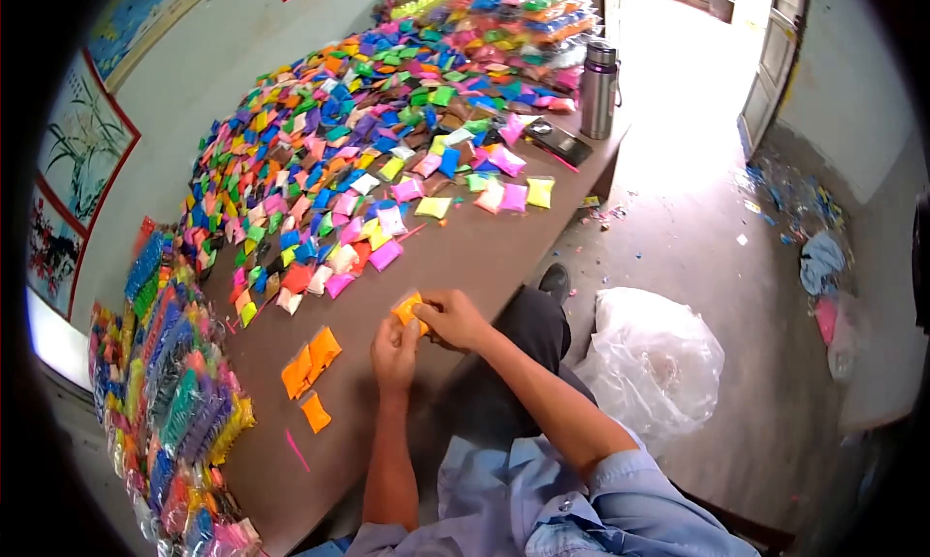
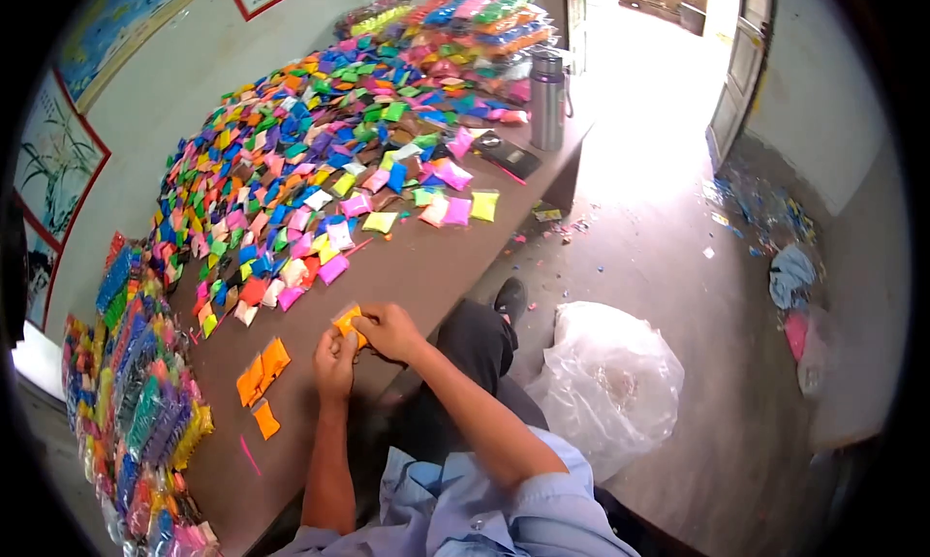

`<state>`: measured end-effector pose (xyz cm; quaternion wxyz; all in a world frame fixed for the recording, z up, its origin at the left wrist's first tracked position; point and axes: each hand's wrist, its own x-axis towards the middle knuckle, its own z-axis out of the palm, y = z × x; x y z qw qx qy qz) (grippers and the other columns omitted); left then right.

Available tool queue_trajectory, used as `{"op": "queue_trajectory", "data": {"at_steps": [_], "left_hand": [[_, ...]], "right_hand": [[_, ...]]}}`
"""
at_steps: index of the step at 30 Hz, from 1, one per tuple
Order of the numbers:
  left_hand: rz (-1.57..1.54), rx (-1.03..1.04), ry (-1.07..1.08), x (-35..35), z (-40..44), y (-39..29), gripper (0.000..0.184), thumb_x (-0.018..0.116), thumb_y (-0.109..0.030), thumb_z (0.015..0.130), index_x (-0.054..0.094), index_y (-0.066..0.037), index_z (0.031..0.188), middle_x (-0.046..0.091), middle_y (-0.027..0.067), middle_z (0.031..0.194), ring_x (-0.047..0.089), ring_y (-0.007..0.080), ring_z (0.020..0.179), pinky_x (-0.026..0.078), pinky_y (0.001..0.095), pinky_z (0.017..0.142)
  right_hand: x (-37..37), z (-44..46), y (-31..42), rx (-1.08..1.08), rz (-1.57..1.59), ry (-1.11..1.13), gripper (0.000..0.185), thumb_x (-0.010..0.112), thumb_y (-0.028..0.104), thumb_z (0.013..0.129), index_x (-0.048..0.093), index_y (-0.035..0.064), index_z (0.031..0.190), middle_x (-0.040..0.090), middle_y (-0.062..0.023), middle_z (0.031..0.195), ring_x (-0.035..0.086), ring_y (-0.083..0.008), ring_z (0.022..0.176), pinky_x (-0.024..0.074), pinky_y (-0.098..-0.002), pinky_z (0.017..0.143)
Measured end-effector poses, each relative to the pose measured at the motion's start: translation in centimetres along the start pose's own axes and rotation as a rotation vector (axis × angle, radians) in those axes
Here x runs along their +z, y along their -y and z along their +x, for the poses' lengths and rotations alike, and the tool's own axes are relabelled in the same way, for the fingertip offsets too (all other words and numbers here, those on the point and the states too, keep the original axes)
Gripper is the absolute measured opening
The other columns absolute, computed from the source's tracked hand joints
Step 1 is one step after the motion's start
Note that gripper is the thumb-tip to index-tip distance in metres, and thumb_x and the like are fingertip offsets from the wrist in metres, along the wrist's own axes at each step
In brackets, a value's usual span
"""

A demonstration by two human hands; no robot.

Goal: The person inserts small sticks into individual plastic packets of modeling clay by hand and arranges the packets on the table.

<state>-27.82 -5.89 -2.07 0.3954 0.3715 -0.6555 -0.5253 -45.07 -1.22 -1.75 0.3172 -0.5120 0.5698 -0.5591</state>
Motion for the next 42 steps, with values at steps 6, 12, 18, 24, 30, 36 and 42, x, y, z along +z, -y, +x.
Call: {"op": "queue_trajectory", "data": {"at_steps": [6,12,18,24,30,36,42], "left_hand": [[0.116,-0.028,0.056,0.2,-0.5,-0.3,0.027,0.069,-0.012,0.106,0.065,0.004,0.127,0.075,0.0054,0.108,0.068,0.0083,0.096,0.054,0.0244,0.085],[0.027,-0.078,0.121,1.1,1.0,-1.7,0.025,0.068,-0.011,0.106,0.064,0.003,0.126,0.073,0.0046,0.109,0.068,0.0084,0.099,0.053,0.0244,0.089],[-0.106,-0.126,0.207,3.4,5.1,-2.2,0.018,0.066,-0.013,0.108,0.067,0.002,0.119,0.07,0.0012,0.103,0.063,0.0055,0.093,0.051,0.0232,0.084],[-0.012,0.01,0.217,4.0,6.5,-0.8,0.018,0.067,-0.014,0.108,0.07,0.002,0.116,0.066,-0.0022,0.094,0.058,0.0039,0.086,0.05,0.0231,0.079],[-0.013,-0.016,0.206,4.4,6.3,-2.6,0.019,0.071,-0.017,0.106,0.072,0.002,0.109,0.067,-0.0028,0.093,0.057,0.0029,0.082,0.048,0.0225,0.072],[0.031,-0.002,0.243,3.7,6.7,-2.5,0.016,0.07,-0.014,0.106,0.073,0.002,0.108,0.067,-0.0026,0.086,0.057,0.0026,0.08,0.047,0.0229,0.07],[-0.01,0.041,0.222,4.0,6.6,-1.9,0.018,0.072,-0.016,0.105,0.072,0.003,0.107,0.068,-0.0004,0.085,0.057,0.0033,0.079,0.048,0.0243,0.068]], "right_hand": [[-1.0,-0.8,2.9,0.305,0.366,-0.026,0.03,0.067,0.025,0.106,0.075,-0.0031,0.103,0.069,-0.0048,0.075,0.061,-0.0106,0.06,0.0494,-0.029,0.054],[-3.1,0.7,1.8,0.072,0.084,-0.119,0.037,0.07,0.028,0.104,0.067,-0.0036,0.085,0.058,-0.0083,0.064,0.055,-0.0098,0.059,0.0421,-0.0341,0.054],[-3.3,1.1,-1.0,0.038,0.165,-0.236,0.031,0.072,0.023,0.104,0.066,-0.0017,0.086,0.051,-0.002,0.065,0.043,-0.0073,0.062,0.0377,-0.032,0.054],[-3.2,1.4,0.0,0.066,0.22,-0.279,0.022,0.066,0.017,0.108,0.07,-0.0039,0.102,0.064,0.0001,0.08,0.046,-0.0057,0.068,0.0417,-0.0273,0.059],[-3.3,0.8,0.6,0.04,0.241,-0.274,0.02,0.063,0.013,0.11,0.071,-0.005,0.112,0.074,-0.0047,0.094,0.062,-0.0068,0.083,0.0524,-0.025,0.074],[-3.2,0.8,1.3,0.094,0.15,-0.226,0.019,0.063,0.011,0.109,0.072,-0.0051,0.113,0.077,-0.008,0.1,0.068,-0.0102,0.09,0.0558,-0.0273,0.082],[-3.1,0.7,1.3,0.08,0.118,-0.212,0.019,0.062,0.011,0.109,0.073,-0.0042,0.113,0.077,-0.0076,0.099,0.068,-0.011,0.088,0.0556,-0.0274,0.08]]}}
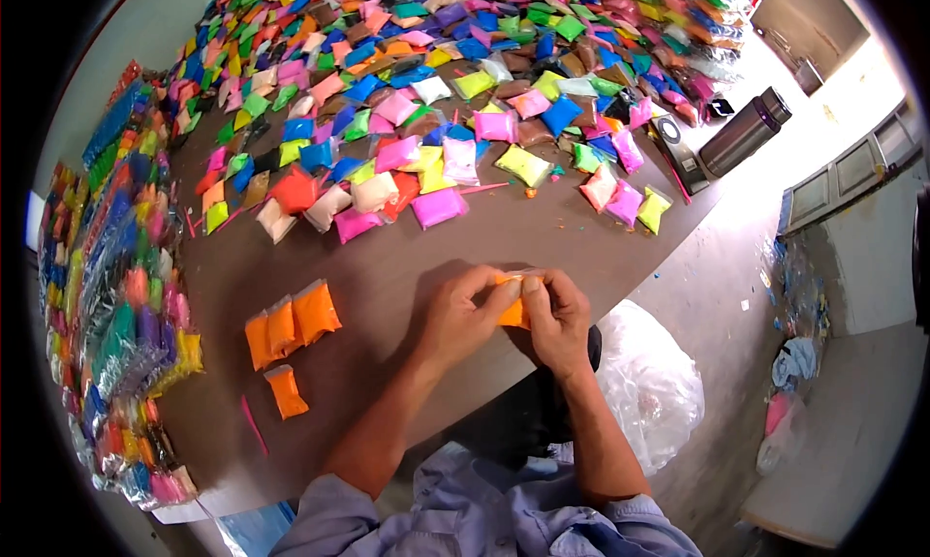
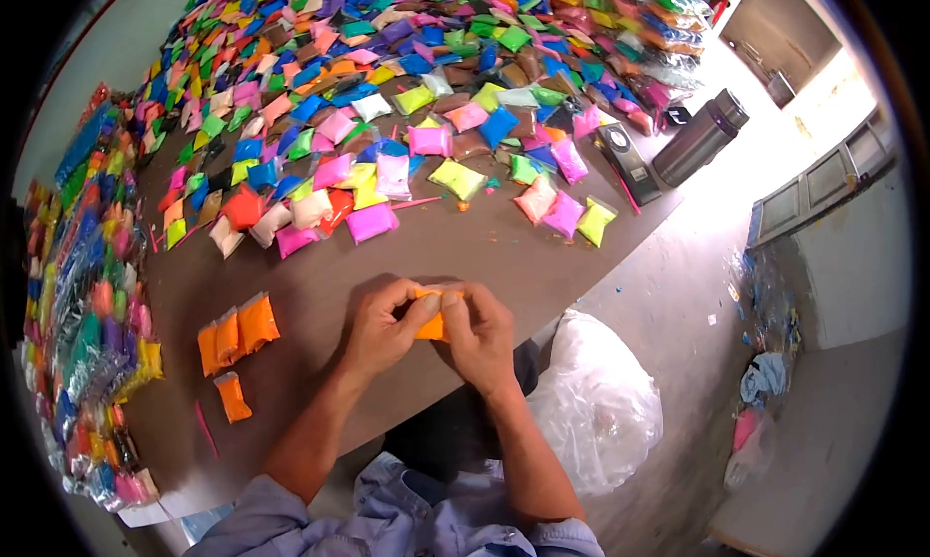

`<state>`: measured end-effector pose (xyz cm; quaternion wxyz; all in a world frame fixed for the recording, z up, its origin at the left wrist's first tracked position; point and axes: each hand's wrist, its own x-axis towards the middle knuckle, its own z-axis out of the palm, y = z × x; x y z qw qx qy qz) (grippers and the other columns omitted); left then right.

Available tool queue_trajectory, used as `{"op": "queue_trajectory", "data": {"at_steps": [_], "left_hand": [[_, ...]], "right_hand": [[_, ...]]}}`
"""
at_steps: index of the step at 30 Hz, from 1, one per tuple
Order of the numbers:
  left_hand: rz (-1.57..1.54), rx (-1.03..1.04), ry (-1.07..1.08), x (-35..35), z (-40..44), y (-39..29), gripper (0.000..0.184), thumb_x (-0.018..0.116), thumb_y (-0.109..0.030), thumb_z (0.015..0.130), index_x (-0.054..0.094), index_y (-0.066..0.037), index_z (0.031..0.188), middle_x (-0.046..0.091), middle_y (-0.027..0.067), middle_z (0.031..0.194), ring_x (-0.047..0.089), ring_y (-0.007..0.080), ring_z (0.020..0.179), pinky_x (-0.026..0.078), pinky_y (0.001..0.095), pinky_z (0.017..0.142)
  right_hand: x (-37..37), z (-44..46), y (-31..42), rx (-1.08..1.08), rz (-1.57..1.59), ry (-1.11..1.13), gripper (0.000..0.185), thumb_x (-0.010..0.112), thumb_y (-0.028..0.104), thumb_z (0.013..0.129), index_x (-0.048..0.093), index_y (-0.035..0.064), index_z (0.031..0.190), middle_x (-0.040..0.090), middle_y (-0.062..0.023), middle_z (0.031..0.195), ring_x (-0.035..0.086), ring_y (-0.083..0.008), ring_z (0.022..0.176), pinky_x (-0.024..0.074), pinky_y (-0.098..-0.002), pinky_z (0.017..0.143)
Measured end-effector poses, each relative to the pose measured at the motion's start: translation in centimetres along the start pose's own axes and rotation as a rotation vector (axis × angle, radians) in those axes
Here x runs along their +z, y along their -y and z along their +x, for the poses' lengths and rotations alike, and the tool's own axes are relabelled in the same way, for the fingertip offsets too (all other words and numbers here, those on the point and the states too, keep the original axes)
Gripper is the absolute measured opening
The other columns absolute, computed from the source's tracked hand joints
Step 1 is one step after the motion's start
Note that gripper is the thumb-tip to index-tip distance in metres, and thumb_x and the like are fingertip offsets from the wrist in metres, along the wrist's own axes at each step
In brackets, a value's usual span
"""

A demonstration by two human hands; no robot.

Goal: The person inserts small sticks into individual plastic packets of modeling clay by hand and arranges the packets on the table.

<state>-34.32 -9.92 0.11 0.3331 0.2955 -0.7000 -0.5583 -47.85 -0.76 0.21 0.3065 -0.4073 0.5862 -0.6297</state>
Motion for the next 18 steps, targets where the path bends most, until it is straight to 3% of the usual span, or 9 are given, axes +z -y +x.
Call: {"op": "queue_trajectory", "data": {"at_steps": [2,3,6,12,17,18], "left_hand": [[0.004,-0.003,-0.019,0.3,0.0,-0.7,0.021,0.073,-0.018,0.105,0.072,0.003,0.105,0.069,0.0001,0.085,0.059,0.0049,0.078,0.049,0.0257,0.068],[-0.006,-0.006,-0.05,0.5,0.0,-0.9,0.022,0.073,-0.019,0.105,0.072,0.002,0.103,0.07,0.0008,0.084,0.059,0.0055,0.077,0.049,0.0265,0.068],[0.001,-0.027,-0.074,0.1,-0.1,-1.2,0.024,0.073,-0.021,0.105,0.071,0.002,0.1,0.069,0.0018,0.082,0.059,0.0063,0.076,0.049,0.0276,0.068],[0.018,-0.004,-0.092,0.0,-0.1,-0.3,0.024,0.073,-0.021,0.106,0.071,0.002,0.098,0.068,0.0021,0.079,0.059,0.0066,0.075,0.05,0.028,0.067],[0.003,-0.001,-0.107,0.5,0.1,-0.1,0.023,0.073,-0.021,0.105,0.073,0.001,0.099,0.068,0.001,0.078,0.059,0.0061,0.074,0.049,0.028,0.066],[-0.046,0.01,-0.101,0.8,0.1,0.1,0.024,0.073,-0.023,0.105,0.073,0.001,0.1,0.07,0.0056,0.079,0.063,0.01,0.073,0.052,0.0305,0.066]], "right_hand": [[-0.1,-0.2,-0.3,0.037,-0.007,-0.044,0.018,0.062,0.011,0.109,0.073,-0.0038,0.112,0.074,-0.0054,0.096,0.065,-0.0091,0.085,0.0536,-0.0255,0.077],[0.0,-0.3,-0.2,-0.017,-0.002,-0.03,0.018,0.061,0.013,0.112,0.071,-0.002,0.113,0.068,0.0011,0.092,0.059,-0.0046,0.082,0.049,-0.0207,0.072],[0.1,-0.4,-0.9,-0.021,-0.036,-0.042,0.016,0.064,0.01,0.106,0.072,-0.0031,0.109,0.07,-0.0034,0.09,0.062,-0.0074,0.08,0.0507,-0.024,0.071],[0.2,-0.3,-0.5,0.0,-0.184,-0.031,0.016,0.065,0.012,0.105,0.071,-0.0029,0.104,0.066,-0.0024,0.081,0.058,-0.0071,0.074,0.0475,-0.0247,0.066],[0.1,-0.3,-0.4,-0.019,-0.108,-0.054,0.018,0.064,0.013,0.107,0.07,-0.0033,0.103,0.067,-0.0021,0.082,0.058,-0.0071,0.075,0.0473,-0.0248,0.066],[0.0,-0.3,-0.6,-0.016,-0.094,-0.078,0.018,0.064,0.013,0.107,0.07,-0.0036,0.104,0.068,-0.0025,0.084,0.059,-0.0071,0.076,0.0482,-0.0248,0.068]]}}
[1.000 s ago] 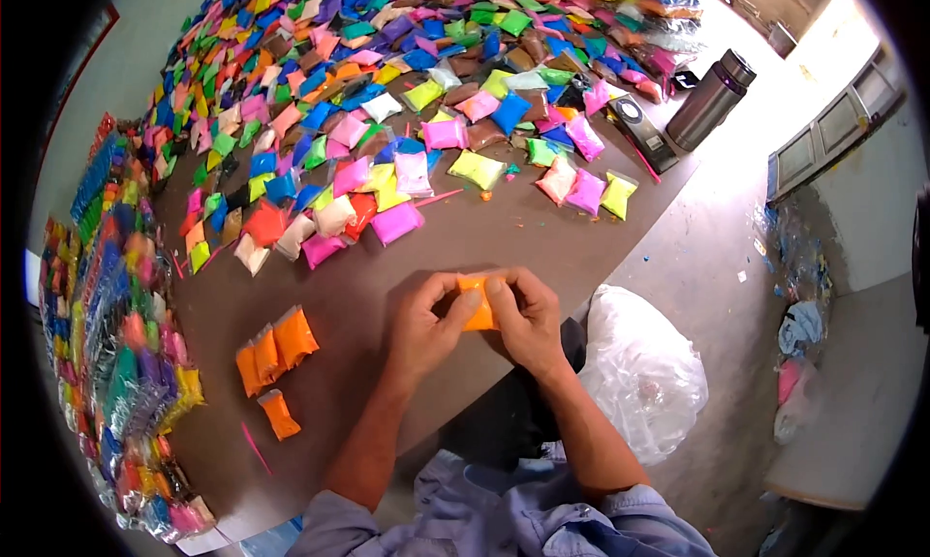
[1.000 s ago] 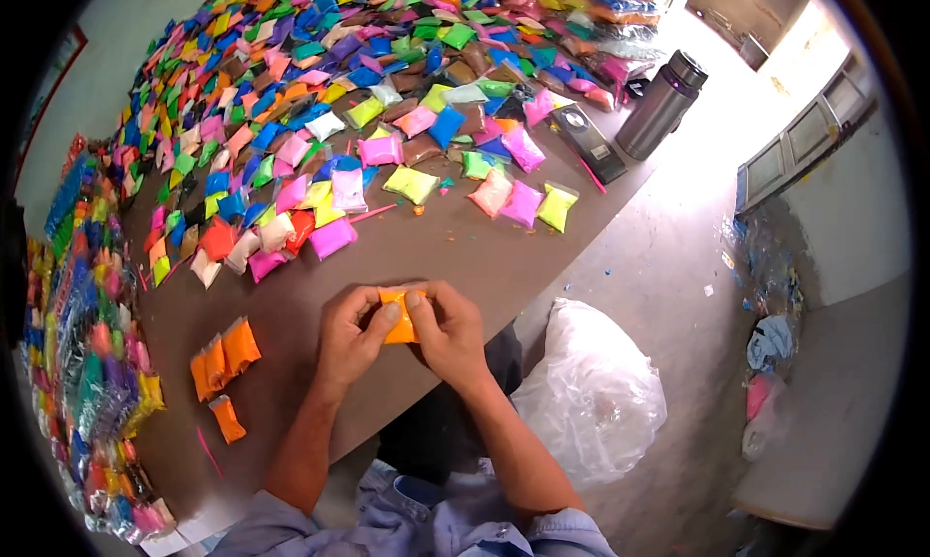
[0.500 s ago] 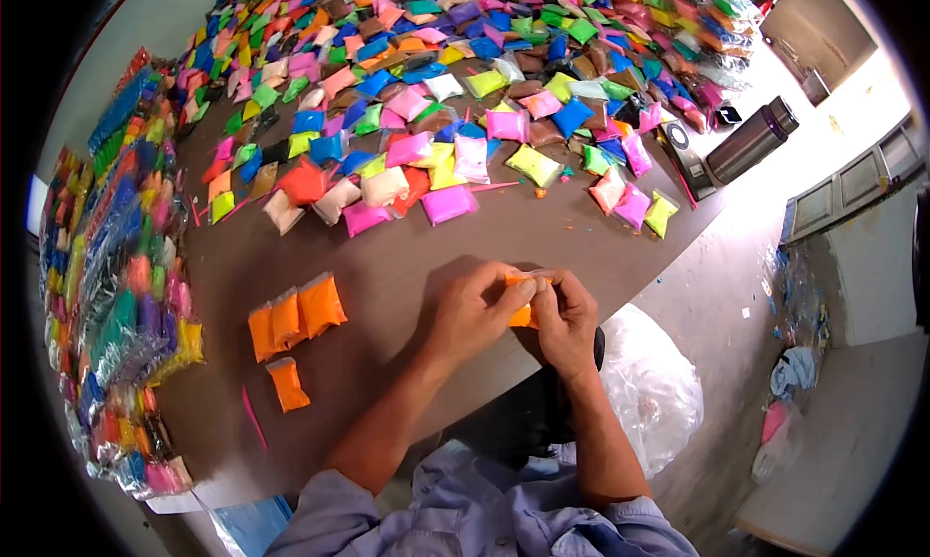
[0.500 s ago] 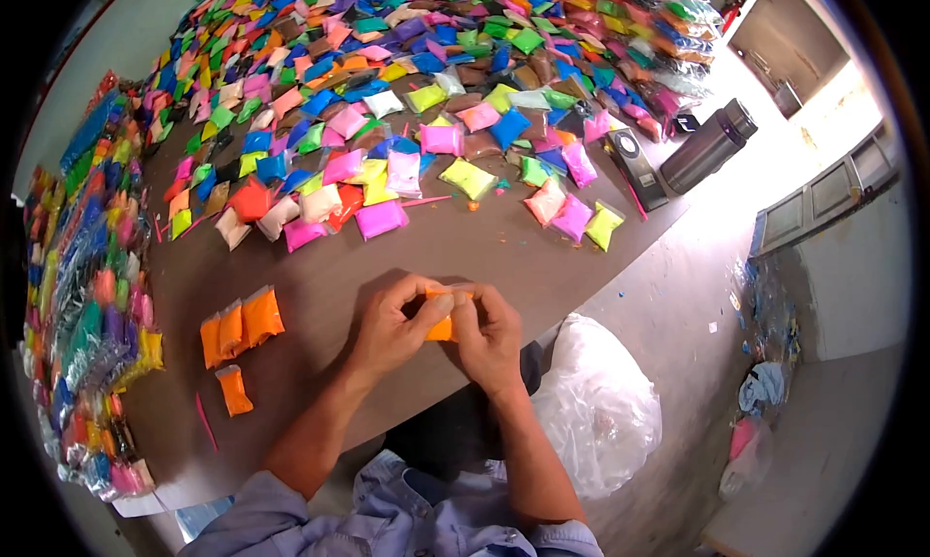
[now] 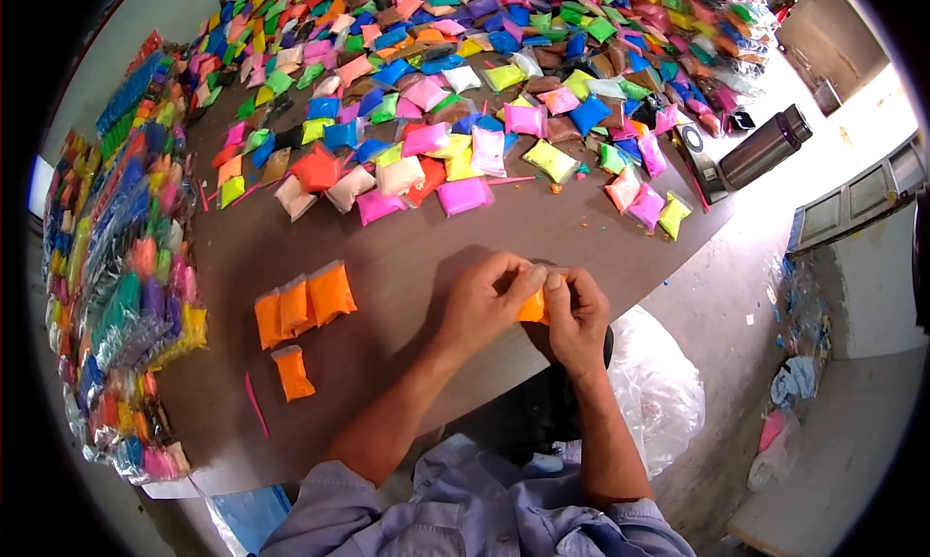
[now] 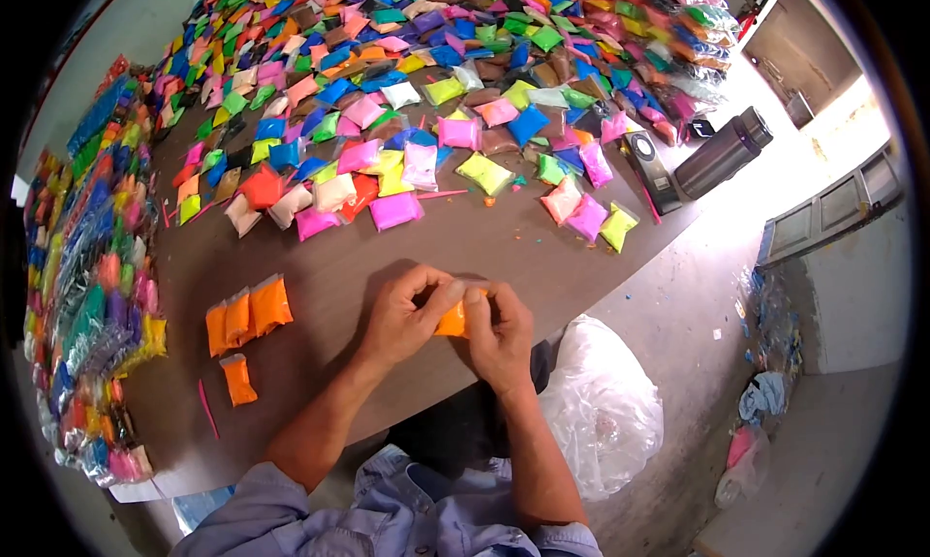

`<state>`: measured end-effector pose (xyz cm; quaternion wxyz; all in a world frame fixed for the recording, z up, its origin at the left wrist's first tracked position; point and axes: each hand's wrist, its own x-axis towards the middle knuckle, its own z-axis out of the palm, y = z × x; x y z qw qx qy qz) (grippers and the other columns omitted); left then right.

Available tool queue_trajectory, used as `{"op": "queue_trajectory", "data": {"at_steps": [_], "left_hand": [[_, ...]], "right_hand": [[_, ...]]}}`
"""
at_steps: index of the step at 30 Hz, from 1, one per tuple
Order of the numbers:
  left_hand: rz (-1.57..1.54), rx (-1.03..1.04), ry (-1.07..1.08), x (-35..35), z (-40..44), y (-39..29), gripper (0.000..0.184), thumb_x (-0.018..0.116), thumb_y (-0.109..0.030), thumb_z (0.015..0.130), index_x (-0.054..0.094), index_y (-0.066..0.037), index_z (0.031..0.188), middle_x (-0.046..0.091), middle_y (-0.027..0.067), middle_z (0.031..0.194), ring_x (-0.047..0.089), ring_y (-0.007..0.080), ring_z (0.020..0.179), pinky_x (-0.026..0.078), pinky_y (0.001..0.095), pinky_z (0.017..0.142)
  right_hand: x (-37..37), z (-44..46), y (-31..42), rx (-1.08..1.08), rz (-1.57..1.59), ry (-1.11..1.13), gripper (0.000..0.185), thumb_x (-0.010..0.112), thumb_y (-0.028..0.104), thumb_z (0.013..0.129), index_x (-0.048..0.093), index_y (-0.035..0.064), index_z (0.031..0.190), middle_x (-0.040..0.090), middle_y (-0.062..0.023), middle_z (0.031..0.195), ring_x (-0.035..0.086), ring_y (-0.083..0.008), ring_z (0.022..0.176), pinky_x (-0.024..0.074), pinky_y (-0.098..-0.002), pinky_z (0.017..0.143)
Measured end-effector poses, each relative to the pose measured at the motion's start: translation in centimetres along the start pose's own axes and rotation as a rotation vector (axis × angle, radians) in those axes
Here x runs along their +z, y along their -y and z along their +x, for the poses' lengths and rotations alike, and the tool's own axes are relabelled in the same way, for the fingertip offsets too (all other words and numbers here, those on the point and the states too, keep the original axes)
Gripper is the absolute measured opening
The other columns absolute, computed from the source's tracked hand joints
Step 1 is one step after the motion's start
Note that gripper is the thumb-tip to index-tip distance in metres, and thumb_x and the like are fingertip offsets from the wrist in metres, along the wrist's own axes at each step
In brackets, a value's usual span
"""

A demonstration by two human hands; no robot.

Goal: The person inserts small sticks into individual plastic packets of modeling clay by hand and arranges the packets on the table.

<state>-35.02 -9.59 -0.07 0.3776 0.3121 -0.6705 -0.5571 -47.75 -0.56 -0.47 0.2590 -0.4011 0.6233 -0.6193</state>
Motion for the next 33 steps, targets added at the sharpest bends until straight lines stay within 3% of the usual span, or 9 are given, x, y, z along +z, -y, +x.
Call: {"op": "queue_trajectory", "data": {"at_steps": [7,8,10,18,21,27,29,31,33], "left_hand": [[0.172,0.083,0.05,-0.7,-0.1,-0.4,0.026,0.071,-0.024,0.106,0.071,0.001,0.104,0.07,0.0169,0.084,0.065,0.0222,0.069,0.051,0.0362,0.063],[0.173,0.082,0.048,-0.7,0.0,-0.2,0.026,0.071,-0.024,0.106,0.071,0.001,0.104,0.07,0.0169,0.084,0.065,0.0222,0.069,0.051,0.0362,0.063],[0.15,0.106,0.022,-0.6,0.0,0.0,0.025,0.072,-0.023,0.105,0.07,0.002,0.101,0.064,0.0071,0.076,0.055,0.0085,0.071,0.047,0.0334,0.063],[0.145,-0.009,0.14,-0.7,-0.3,-0.8,0.026,0.075,-0.025,0.103,0.074,0.0,0.108,0.074,0.0076,0.087,0.065,0.0084,0.081,0.053,0.0295,0.071],[0.125,-0.046,0.155,-0.6,-0.3,-0.8,0.026,0.075,-0.025,0.103,0.074,0.0,0.11,0.074,0.0075,0.087,0.066,0.0085,0.081,0.053,0.0291,0.072],[0.177,-0.047,0.119,-1.1,-0.1,-0.8,0.026,0.073,-0.025,0.104,0.071,0.001,0.107,0.07,0.0085,0.082,0.061,0.0091,0.077,0.051,0.0317,0.068],[0.194,-0.05,0.125,-1.1,0.0,-0.7,0.026,0.073,-0.025,0.104,0.071,0.001,0.106,0.069,0.0091,0.082,0.06,0.0094,0.075,0.05,0.0326,0.067],[0.141,-0.043,0.152,-1.0,0.0,-0.9,0.029,0.074,-0.026,0.104,0.068,0.002,0.106,0.072,0.0161,0.086,0.065,0.0185,0.072,0.052,0.0367,0.066],[0.053,-0.016,0.149,-0.5,-0.2,-1.1,0.03,0.074,-0.026,0.104,0.068,0.003,0.109,0.075,0.0159,0.091,0.069,0.018,0.078,0.054,0.0357,0.07]], "right_hand": [[0.3,0.2,-0.3,-0.026,0.05,-0.002,0.023,0.06,0.016,0.113,0.073,-0.0032,0.116,0.073,-0.0029,0.096,0.061,-0.0069,0.085,0.0508,-0.024,0.077],[0.4,0.2,-0.3,-0.027,0.041,0.01,0.023,0.059,0.016,0.113,0.073,-0.0032,0.117,0.074,-0.0033,0.097,0.061,-0.0069,0.085,0.0507,-0.0238,0.077],[0.1,0.2,0.1,-0.009,-0.024,0.035,0.025,0.058,0.018,0.114,0.072,-0.003,0.116,0.072,-0.0028,0.098,0.062,-0.0072,0.087,0.0516,-0.0238,0.078],[0.0,0.2,-0.2,0.003,0.024,-0.008,0.027,0.055,0.019,0.116,0.071,-0.003,0.117,0.071,-0.0025,0.099,0.063,-0.0073,0.09,0.052,-0.0238,0.08],[0.0,0.2,-0.2,0.03,0.091,-0.043,0.025,0.06,0.019,0.114,0.07,-0.0044,0.112,0.073,-0.0043,0.1,0.06,-0.0067,0.086,0.0503,-0.0242,0.076],[0.5,0.5,0.4,-0.012,0.08,0.016,0.026,0.058,0.017,0.114,0.069,-0.0051,0.118,0.076,-0.0068,0.107,0.064,-0.0081,0.094,0.0528,-0.0243,0.083],[0.2,0.4,0.3,-0.022,0.018,0.059,0.031,0.054,0.021,0.116,0.068,-0.0038,0.129,0.072,-0.0043,0.111,0.063,-0.007,0.095,0.0522,-0.0232,0.084],[0.1,0.5,0.2,-0.023,0.012,0.049,0.031,0.054,0.021,0.116,0.068,-0.0036,0.129,0.072,-0.0044,0.11,0.064,-0.0071,0.095,0.0525,-0.0232,0.084],[0.0,0.5,0.2,-0.025,0.007,0.037,0.031,0.054,0.021,0.116,0.068,-0.0035,0.129,0.072,-0.0046,0.11,0.064,-0.0072,0.095,0.0527,-0.0232,0.084]]}}
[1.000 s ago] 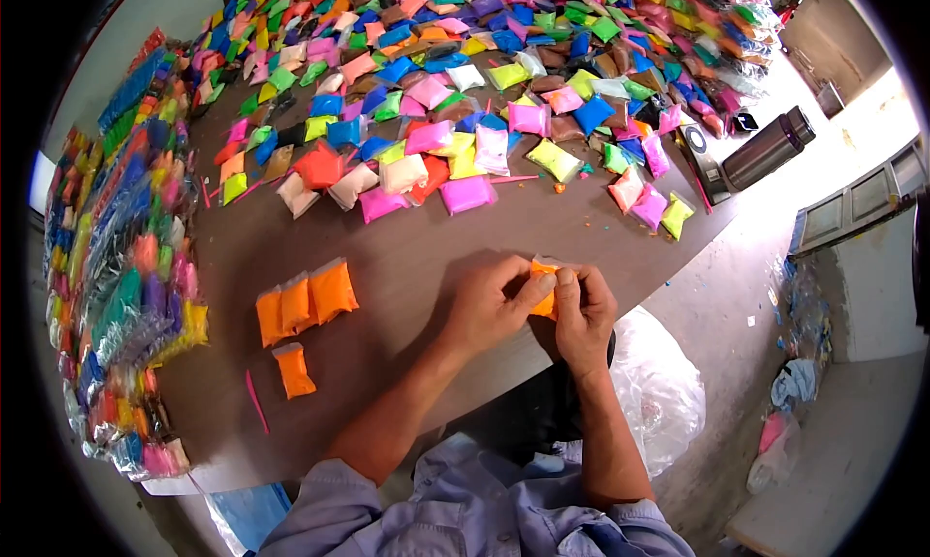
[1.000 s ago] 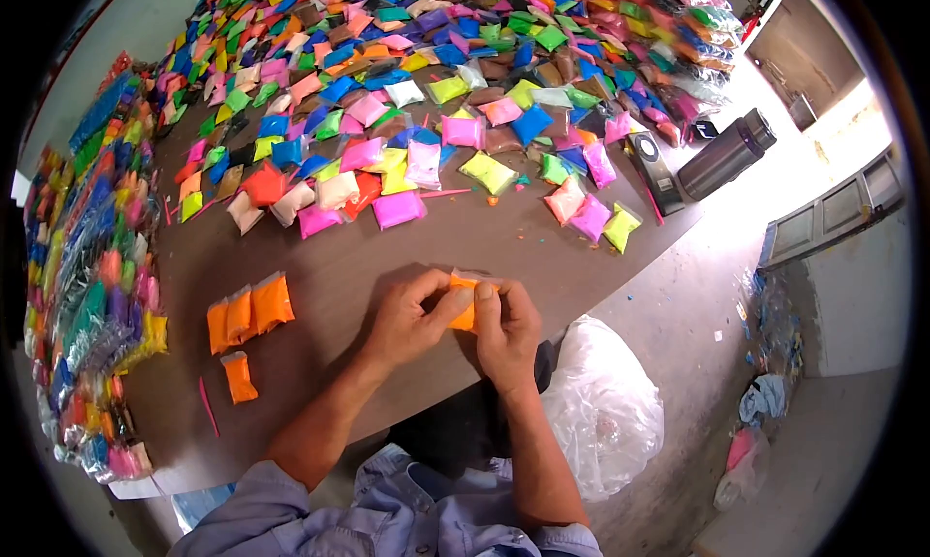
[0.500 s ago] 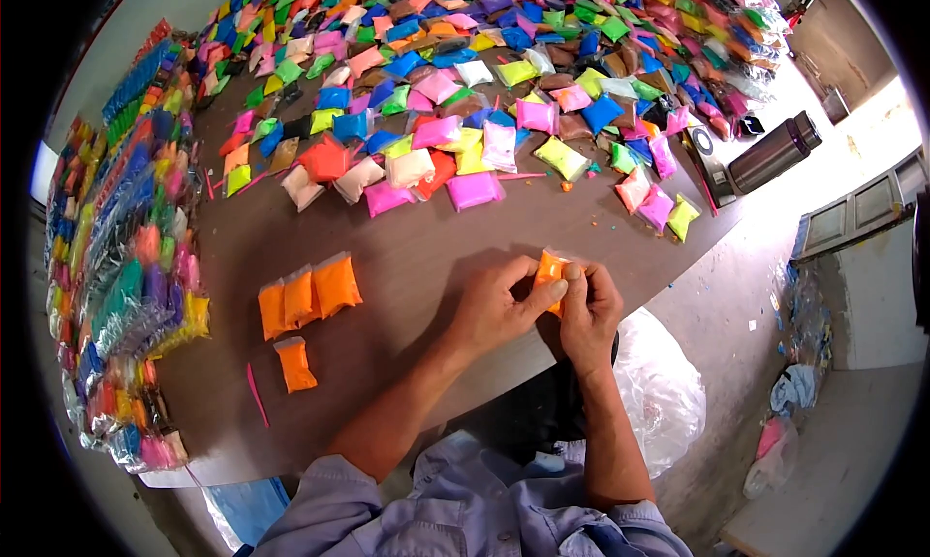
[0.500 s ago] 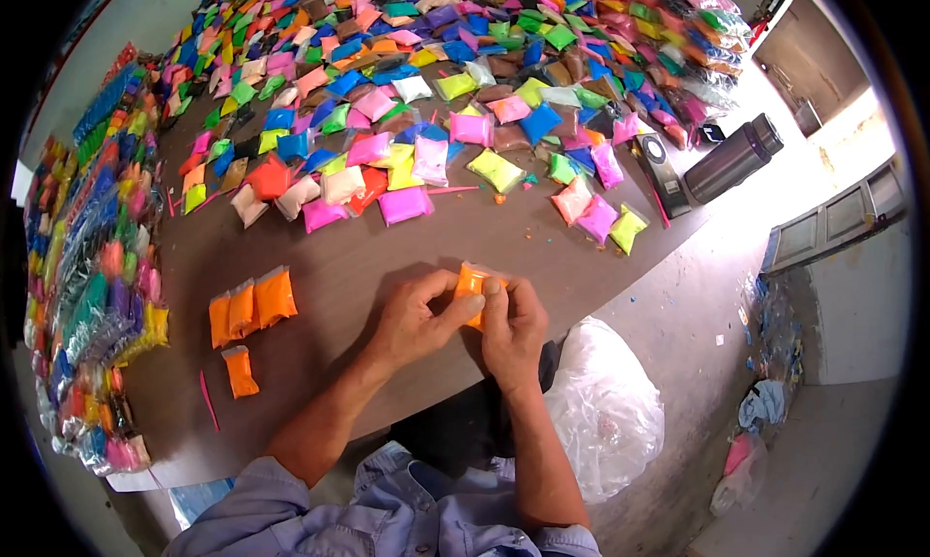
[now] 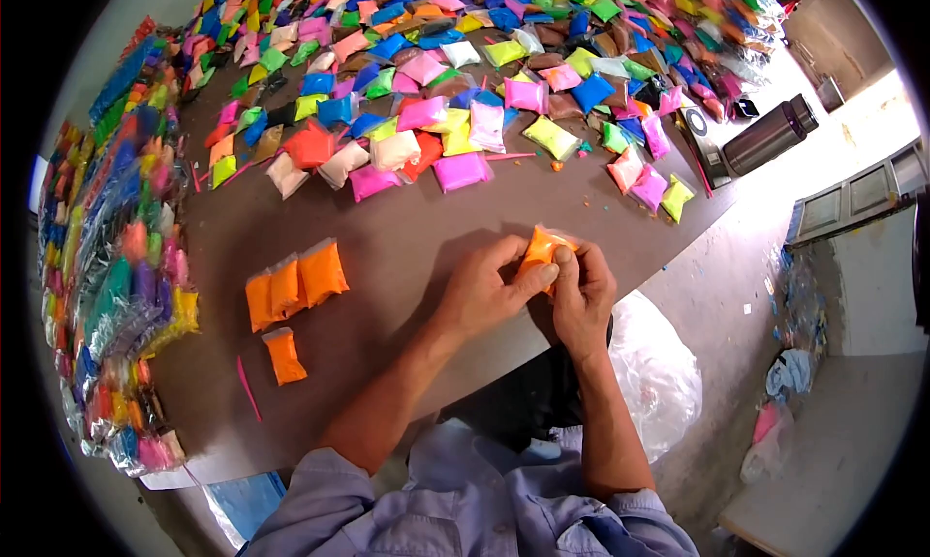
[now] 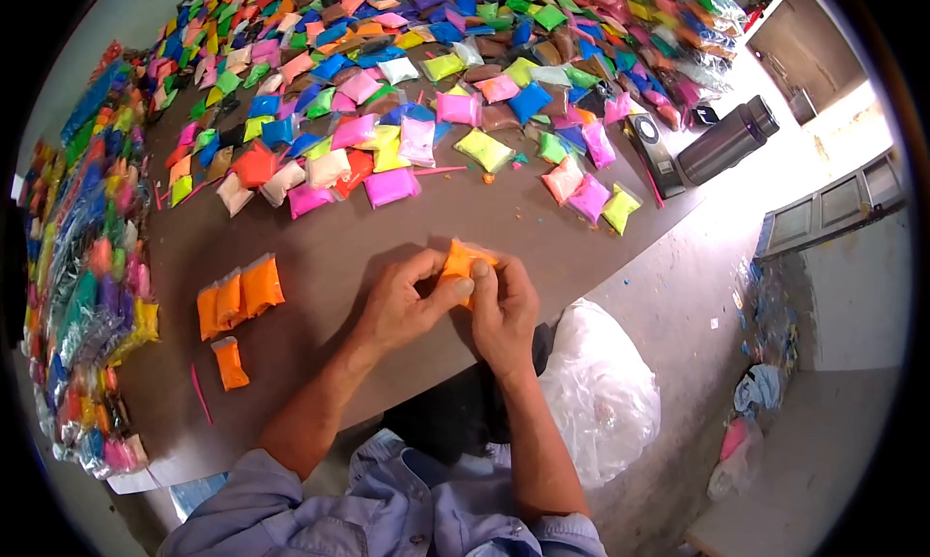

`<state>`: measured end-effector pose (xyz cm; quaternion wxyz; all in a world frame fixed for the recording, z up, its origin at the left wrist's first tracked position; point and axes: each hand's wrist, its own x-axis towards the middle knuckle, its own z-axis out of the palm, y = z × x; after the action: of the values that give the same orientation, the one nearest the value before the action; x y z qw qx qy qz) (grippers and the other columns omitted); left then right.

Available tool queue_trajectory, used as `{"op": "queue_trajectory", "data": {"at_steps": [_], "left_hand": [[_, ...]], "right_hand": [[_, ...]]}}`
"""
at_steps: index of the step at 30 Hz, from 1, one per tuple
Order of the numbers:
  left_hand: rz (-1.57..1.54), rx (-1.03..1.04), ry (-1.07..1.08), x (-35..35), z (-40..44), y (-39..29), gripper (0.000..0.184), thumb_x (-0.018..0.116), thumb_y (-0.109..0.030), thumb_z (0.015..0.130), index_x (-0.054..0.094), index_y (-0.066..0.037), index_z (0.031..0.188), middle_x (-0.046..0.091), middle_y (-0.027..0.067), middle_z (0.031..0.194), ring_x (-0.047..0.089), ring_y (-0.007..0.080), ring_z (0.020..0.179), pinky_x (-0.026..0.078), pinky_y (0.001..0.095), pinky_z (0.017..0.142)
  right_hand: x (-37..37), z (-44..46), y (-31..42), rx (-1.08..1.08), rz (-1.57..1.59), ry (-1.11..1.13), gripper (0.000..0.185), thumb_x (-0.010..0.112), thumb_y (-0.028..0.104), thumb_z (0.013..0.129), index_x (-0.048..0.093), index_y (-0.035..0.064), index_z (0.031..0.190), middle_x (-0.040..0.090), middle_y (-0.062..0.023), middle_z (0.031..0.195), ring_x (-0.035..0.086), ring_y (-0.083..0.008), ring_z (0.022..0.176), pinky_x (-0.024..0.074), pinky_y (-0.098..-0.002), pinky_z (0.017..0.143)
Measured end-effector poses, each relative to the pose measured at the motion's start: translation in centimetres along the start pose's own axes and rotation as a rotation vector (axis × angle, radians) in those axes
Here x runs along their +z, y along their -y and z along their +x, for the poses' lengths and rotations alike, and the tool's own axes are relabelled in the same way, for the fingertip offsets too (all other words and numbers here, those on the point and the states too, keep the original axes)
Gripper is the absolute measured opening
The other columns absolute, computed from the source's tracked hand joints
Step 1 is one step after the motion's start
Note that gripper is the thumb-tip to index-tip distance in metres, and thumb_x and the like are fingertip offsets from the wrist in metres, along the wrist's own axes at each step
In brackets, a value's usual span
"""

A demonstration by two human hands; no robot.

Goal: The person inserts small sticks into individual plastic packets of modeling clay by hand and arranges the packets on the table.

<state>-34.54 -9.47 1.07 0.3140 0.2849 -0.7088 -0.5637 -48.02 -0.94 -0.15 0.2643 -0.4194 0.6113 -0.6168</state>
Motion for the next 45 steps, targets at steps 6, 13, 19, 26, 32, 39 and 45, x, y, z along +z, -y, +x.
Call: {"op": "queue_trajectory", "data": {"at_steps": [6,13,19,26,32,39,45], "left_hand": [[-0.055,-0.052,0.031,-0.1,0.0,0.6,0.025,0.074,-0.015,0.103,0.07,0.004,0.118,0.079,0.009,0.099,0.071,0.0096,0.095,0.058,0.0289,0.085],[0.003,-0.11,0.024,-0.8,0.3,0.3,0.025,0.074,-0.013,0.102,0.069,0.006,0.118,0.08,0.0167,0.104,0.078,0.0191,0.094,0.06,0.0339,0.083],[-0.073,-0.018,-0.023,0.0,0.3,0.2,0.027,0.075,-0.013,0.101,0.069,0.005,0.12,0.081,0.0163,0.108,0.078,0.0185,0.097,0.061,0.0341,0.084],[-0.082,-0.119,-0.016,-0.5,0.3,1.6,0.028,0.075,-0.01,0.1,0.069,0.005,0.122,0.081,0.0157,0.111,0.078,0.0194,0.099,0.061,0.0344,0.085],[-0.108,-0.051,-0.008,-0.4,0.4,1.3,0.027,0.075,-0.01,0.102,0.067,0.005,0.123,0.08,0.0102,0.107,0.073,0.0109,0.099,0.058,0.0275,0.086],[-0.106,-0.078,-0.051,-0.7,0.5,1.4,0.023,0.072,-0.016,0.105,0.071,0.004,0.117,0.079,0.0088,0.101,0.071,0.0109,0.091,0.057,0.0279,0.08],[-0.101,-0.082,-0.038,-0.9,0.5,1.3,0.024,0.072,-0.017,0.104,0.072,0.003,0.116,0.08,0.0101,0.1,0.074,0.0137,0.091,0.058,0.0307,0.081]], "right_hand": [[-0.2,-0.1,-0.1,0.08,0.132,-0.071,0.028,0.057,0.016,0.114,0.066,-0.0051,0.131,0.073,-0.0064,0.113,0.066,-0.01,0.1,0.0529,-0.0256,0.09],[0.2,0.1,0.6,0.023,0.122,-0.017,0.031,0.058,0.017,0.114,0.065,-0.0023,0.137,0.071,-0.0026,0.111,0.06,-0.0042,0.083,0.0481,-0.0198,0.072],[-0.7,0.0,0.2,0.115,0.195,-0.032,0.032,0.059,0.013,0.113,0.063,-0.0021,0.14,0.071,-0.0038,0.113,0.063,-0.0042,0.085,0.0505,-0.0193,0.07],[-0.2,0.0,0.2,0.112,0.236,-0.026,0.035,0.064,0.009,0.109,0.061,-0.0011,0.142,0.071,-0.0037,0.112,0.065,-0.0059,0.087,0.0523,-0.0201,0.07],[-0.7,0.1,0.0,0.128,0.243,-0.002,0.037,0.067,0.005,0.106,0.06,-0.0005,0.142,0.071,-0.0038,0.112,0.066,-0.0071,0.089,0.0543,-0.0211,0.073],[-0.5,-0.1,-0.3,0.145,0.263,0.008,0.038,0.068,0.004,0.105,0.06,-0.0016,0.142,0.072,-0.0043,0.112,0.068,-0.0075,0.092,0.0549,-0.0216,0.074],[-0.4,0.1,-0.2,0.152,0.277,0.012,0.038,0.072,0.01,0.105,0.062,-0.0014,0.139,0.071,-0.0038,0.114,0.067,-0.0075,0.092,0.0564,-0.0212,0.072]]}}
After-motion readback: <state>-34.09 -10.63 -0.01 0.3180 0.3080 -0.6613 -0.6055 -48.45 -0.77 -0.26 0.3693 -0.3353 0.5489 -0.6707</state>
